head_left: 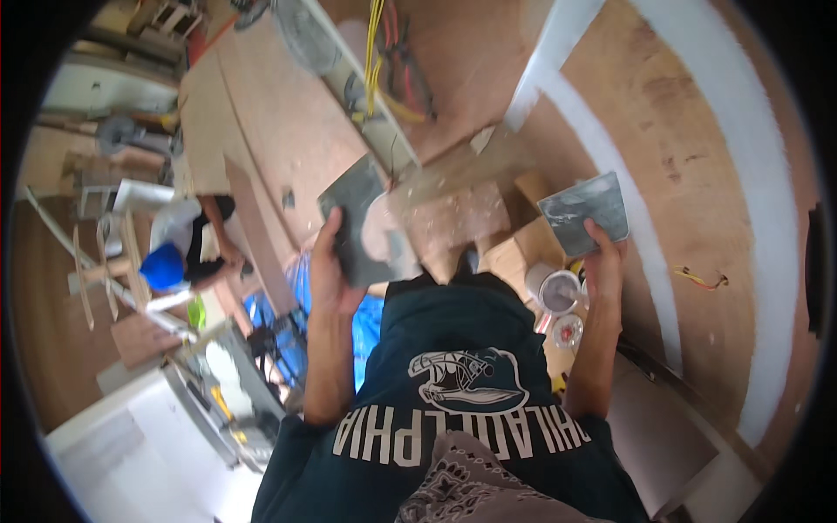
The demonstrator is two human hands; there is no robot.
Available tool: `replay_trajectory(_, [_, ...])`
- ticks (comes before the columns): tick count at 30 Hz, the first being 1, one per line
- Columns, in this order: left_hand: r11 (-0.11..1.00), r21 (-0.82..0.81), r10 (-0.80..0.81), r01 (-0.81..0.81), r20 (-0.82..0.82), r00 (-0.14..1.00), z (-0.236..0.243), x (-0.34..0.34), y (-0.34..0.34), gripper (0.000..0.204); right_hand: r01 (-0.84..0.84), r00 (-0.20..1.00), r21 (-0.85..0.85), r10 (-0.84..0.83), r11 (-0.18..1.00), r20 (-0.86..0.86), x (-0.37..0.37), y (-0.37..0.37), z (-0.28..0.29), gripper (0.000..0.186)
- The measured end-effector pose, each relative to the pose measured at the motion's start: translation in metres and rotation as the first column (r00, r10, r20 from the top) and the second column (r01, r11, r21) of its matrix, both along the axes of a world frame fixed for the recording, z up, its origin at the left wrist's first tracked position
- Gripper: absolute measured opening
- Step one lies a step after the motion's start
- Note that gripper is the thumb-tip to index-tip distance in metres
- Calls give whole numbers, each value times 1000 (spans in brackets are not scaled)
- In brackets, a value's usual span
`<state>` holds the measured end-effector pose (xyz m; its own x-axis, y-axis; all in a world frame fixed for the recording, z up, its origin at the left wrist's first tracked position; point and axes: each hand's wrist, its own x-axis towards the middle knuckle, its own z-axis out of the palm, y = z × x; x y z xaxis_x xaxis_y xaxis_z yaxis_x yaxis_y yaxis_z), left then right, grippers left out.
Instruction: The person scoops joint compound from a bucket onto a hawk and uses a putty knife to apply it to the seams of a wall. They spread the compound over the joints and smooth the surface, working on different sections of the wall throughout the clip.
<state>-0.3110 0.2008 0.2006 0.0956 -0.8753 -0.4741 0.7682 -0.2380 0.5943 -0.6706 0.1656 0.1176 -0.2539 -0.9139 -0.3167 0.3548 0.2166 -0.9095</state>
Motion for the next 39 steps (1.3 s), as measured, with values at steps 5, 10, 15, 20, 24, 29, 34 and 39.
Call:
replay_trajectory(5, [984,147,-113,98,100,989,-30,-21,-2,42,-565,659,-185,304,804,-688,55,-8,35,25])
replay_trajectory(10, [984,91,-170,152,236,957,4,-25,-23,40,-894,368,-366,-43,259,-929,87,-47,114,28])
replay_trajectory(15, [961,20,-260,275,396,880,40,-20,-43,40,-974,201,-216,-165,75,-966,87,-81,146,29])
replay_trajectory(20, [929,-32,-307,370,493,814,58,-9,-69,39,-969,201,-235,-303,80,-932,98,-102,164,24])
replay_trajectory(24, [917,-105,-252,384,593,765,62,9,-97,40,-987,97,-139,-402,79,-911,108,-129,174,31])
replay_trajectory(29, [915,-258,-149,311,502,852,101,51,-169,48,-813,498,-438,67,385,-865,92,-216,244,18])
replay_trajectory(34, [878,-297,-163,377,554,816,198,97,-172,43,-297,910,-741,414,603,-28,128,-275,426,37])
replay_trajectory(39, [858,-312,-160,408,593,789,256,111,-180,43,-137,758,-905,630,403,166,131,-352,605,45])
